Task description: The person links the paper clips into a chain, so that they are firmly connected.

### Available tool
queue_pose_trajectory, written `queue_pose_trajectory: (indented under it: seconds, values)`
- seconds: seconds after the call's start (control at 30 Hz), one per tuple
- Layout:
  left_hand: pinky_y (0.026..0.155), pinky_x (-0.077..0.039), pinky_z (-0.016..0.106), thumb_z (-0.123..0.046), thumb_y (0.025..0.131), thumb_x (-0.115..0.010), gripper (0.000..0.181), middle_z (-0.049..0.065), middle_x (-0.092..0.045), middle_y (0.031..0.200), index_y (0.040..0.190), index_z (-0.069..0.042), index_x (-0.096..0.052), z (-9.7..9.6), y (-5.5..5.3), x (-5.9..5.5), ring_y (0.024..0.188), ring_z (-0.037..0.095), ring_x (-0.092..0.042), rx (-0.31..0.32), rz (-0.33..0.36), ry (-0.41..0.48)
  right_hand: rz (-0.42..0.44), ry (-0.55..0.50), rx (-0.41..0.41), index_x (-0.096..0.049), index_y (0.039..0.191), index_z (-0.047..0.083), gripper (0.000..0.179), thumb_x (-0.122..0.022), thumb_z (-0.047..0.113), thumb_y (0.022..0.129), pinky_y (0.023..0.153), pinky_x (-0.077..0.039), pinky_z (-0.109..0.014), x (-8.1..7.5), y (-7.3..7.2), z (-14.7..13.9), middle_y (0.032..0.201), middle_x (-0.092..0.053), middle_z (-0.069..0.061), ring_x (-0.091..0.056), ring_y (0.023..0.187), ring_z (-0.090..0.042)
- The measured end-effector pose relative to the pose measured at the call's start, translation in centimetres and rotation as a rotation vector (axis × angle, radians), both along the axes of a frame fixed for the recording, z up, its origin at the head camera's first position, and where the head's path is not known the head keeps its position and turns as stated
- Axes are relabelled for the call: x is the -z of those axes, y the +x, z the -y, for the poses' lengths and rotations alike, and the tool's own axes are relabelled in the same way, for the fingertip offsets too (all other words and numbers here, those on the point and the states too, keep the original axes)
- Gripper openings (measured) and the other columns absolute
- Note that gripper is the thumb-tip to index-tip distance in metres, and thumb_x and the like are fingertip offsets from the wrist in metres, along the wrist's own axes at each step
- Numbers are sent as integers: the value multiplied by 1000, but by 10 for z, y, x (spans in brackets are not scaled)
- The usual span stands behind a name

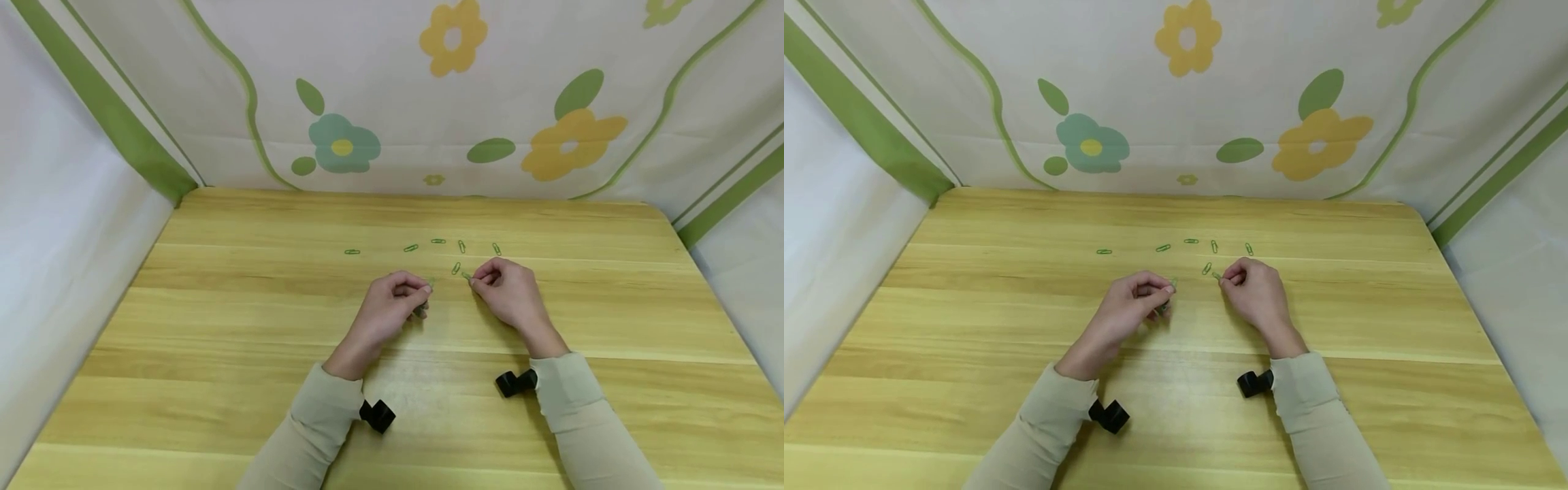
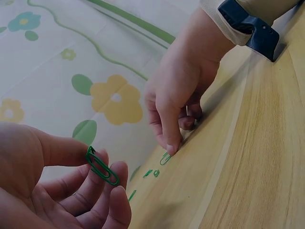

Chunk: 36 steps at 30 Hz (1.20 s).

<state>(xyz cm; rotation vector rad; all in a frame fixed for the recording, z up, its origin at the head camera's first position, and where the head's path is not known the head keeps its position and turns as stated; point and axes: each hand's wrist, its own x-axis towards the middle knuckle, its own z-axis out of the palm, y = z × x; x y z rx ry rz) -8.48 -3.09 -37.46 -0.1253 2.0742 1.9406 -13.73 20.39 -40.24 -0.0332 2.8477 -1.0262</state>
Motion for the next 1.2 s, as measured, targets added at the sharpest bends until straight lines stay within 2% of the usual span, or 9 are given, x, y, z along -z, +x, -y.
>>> queue_pose_trajectory:
  seconds: [0.2, 0.37, 0.63, 0.83, 1.07, 1.2]
  values:
    - [77, -59, 35, -15, 106, -69, 14, 5, -72, 94, 114, -4, -74, 0, -1, 1, 76, 15, -71, -10, 9, 5, -18, -14, -14, -74, 103, 10, 14, -71, 24, 102, 74, -49, -33, 1, 0, 0, 94, -72, -7, -63, 77, -20]
    - [78, -59, 36, -15, 107, -68, 16, 8, -73, 97, 117, -4, -74, 1, 0, 0, 78, 18, -72, -19, 13, 0, -37, -74, -29, -72, 107, 12, 14, -69, 25, 105, 77, -48, -34, 2, 1, -1, 96, -71, -8, -62, 81, -21]
    - [77, -57, 33, -13, 107, -67, 19, 11, -74, 100, 120, 0, -72, 1, -2, 3, 83, 24, -74, -67, 18, 21, 30, -327, -125, -67, 112, 8, 10, -68, 17, 107, 70, -63, -32, 3, 3, 6, 96, -77, -13, -74, 79, -24]
    - [75, -55, 31, -13, 107, -66, 20, 19, -74, 107, 121, 1, -73, 0, -2, 3, 84, 25, -73, -85, 6, 20, -12, -339, -164, -72, 113, 11, 10, -72, 16, 104, 74, -61, -27, -3, 7, 15, 103, -76, -9, -73, 87, -23]
    - [74, -54, 30, -14, 108, -66, 19, 11, -73, 99, 118, 0, -74, -2, -1, 3, 84, 22, -68, -87, -16, -13, -6, -374, -158, -77, 116, 16, 13, -73, 21, 105, 72, -58, -26, -14, 13, 19, 105, -79, -10, -73, 89, -28]
    - [75, -53, 31, -15, 109, -65, 19, 7, -71, 97, 117, 0, -74, -3, 0, 3, 86, 24, -67, -77, -20, -26, -57, -375, -187, -80, 113, 20, 11, -75, 20, 103, 72, -57, -27, -21, 17, 23, 105, -79, -3, -71, 89, -25]
